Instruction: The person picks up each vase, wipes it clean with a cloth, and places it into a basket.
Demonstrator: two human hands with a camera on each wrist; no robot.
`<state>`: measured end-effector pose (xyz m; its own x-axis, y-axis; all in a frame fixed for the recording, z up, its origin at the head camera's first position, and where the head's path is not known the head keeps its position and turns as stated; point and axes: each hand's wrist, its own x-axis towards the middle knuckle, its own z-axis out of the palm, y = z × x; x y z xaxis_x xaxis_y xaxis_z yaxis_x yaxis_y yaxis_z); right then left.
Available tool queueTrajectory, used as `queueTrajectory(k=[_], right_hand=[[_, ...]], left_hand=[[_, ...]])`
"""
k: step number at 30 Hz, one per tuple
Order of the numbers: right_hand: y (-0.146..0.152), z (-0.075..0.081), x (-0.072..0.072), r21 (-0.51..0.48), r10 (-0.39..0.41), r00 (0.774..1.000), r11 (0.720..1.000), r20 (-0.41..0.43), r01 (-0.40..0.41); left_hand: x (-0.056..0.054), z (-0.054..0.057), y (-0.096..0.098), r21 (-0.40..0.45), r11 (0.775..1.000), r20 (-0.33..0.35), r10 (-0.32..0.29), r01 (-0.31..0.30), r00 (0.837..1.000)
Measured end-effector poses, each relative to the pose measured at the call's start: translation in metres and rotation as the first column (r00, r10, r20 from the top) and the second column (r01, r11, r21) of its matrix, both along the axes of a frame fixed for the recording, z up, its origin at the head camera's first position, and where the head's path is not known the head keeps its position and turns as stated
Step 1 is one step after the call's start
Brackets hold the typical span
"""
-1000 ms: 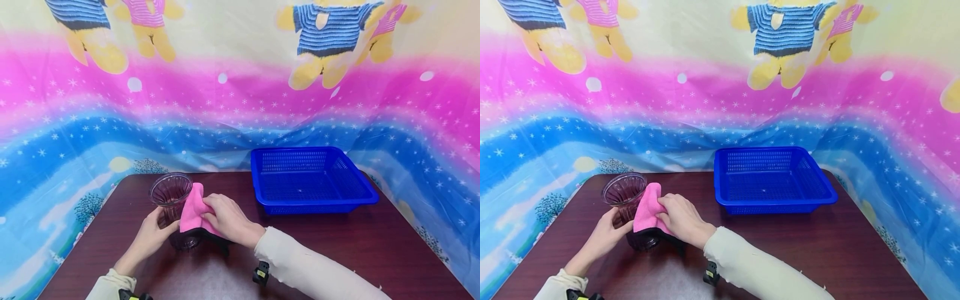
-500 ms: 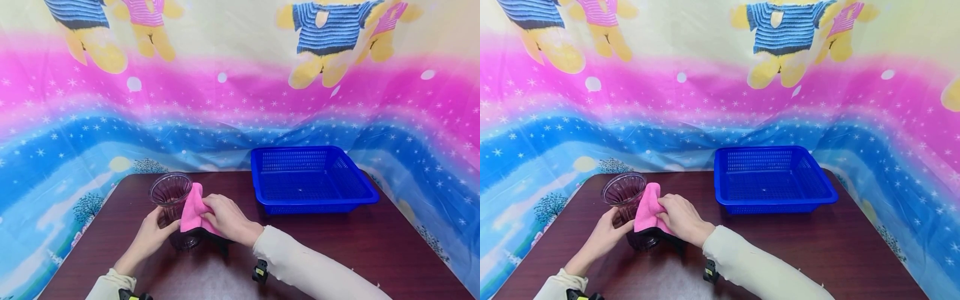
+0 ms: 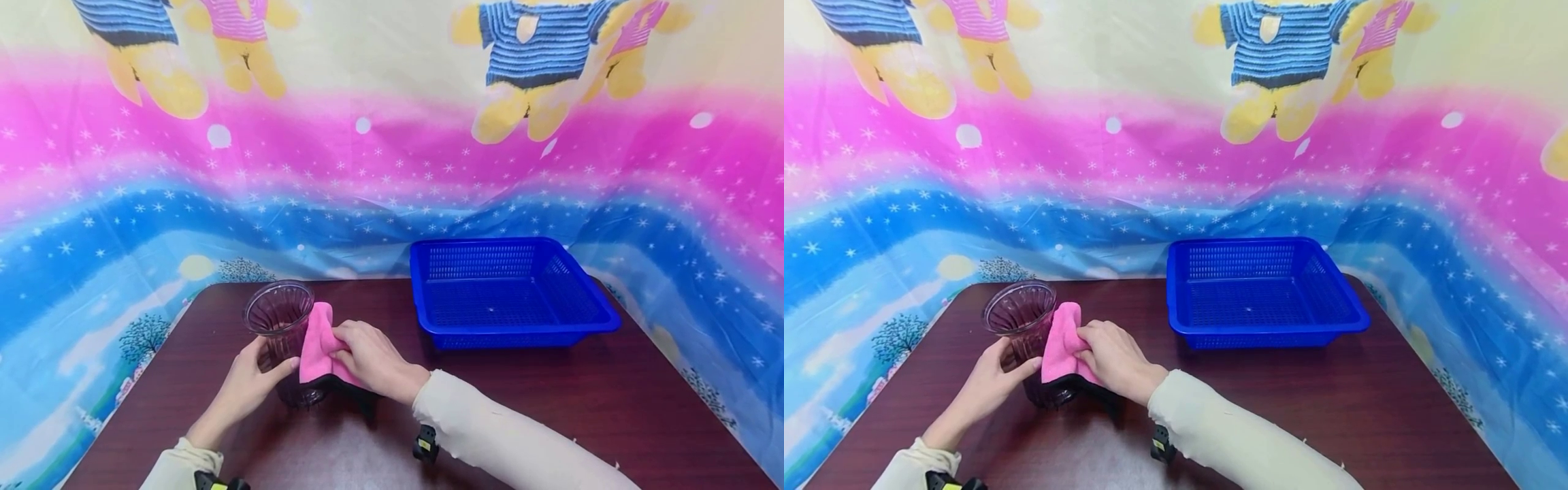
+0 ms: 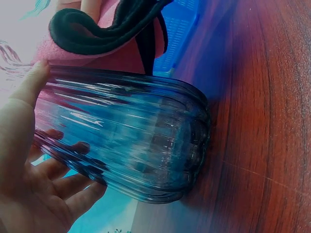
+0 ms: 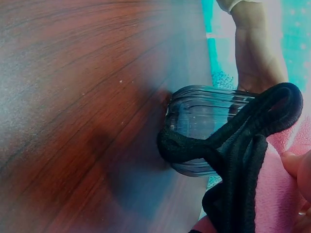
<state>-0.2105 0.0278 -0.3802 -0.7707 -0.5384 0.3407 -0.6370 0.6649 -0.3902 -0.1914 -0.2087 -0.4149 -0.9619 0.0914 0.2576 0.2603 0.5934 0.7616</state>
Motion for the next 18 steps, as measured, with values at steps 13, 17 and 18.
queueTrajectory(k=[13, 17, 18], right_hand=[[0.001, -0.010, 0.000, 0.028, -0.010, 1.000, 1.000, 0.006, 0.010], [0.001, -0.014, 0.001, 0.045, -0.012, 1.000, 0.999, -0.005, 0.012], [0.002, -0.015, 0.001, 0.052, -0.013, 1.000, 0.999, -0.009, 0.014]], left_hand=[[0.001, 0.000, 0.000, -0.014, 1.000, -0.008, 0.016, -0.016, 1.000], [0.001, 0.000, 0.000, -0.016, 1.000, -0.008, 0.018, -0.018, 1.000], [0.001, -0.001, 0.000, -0.016, 1.000, -0.006, 0.018, -0.018, 1.000]])
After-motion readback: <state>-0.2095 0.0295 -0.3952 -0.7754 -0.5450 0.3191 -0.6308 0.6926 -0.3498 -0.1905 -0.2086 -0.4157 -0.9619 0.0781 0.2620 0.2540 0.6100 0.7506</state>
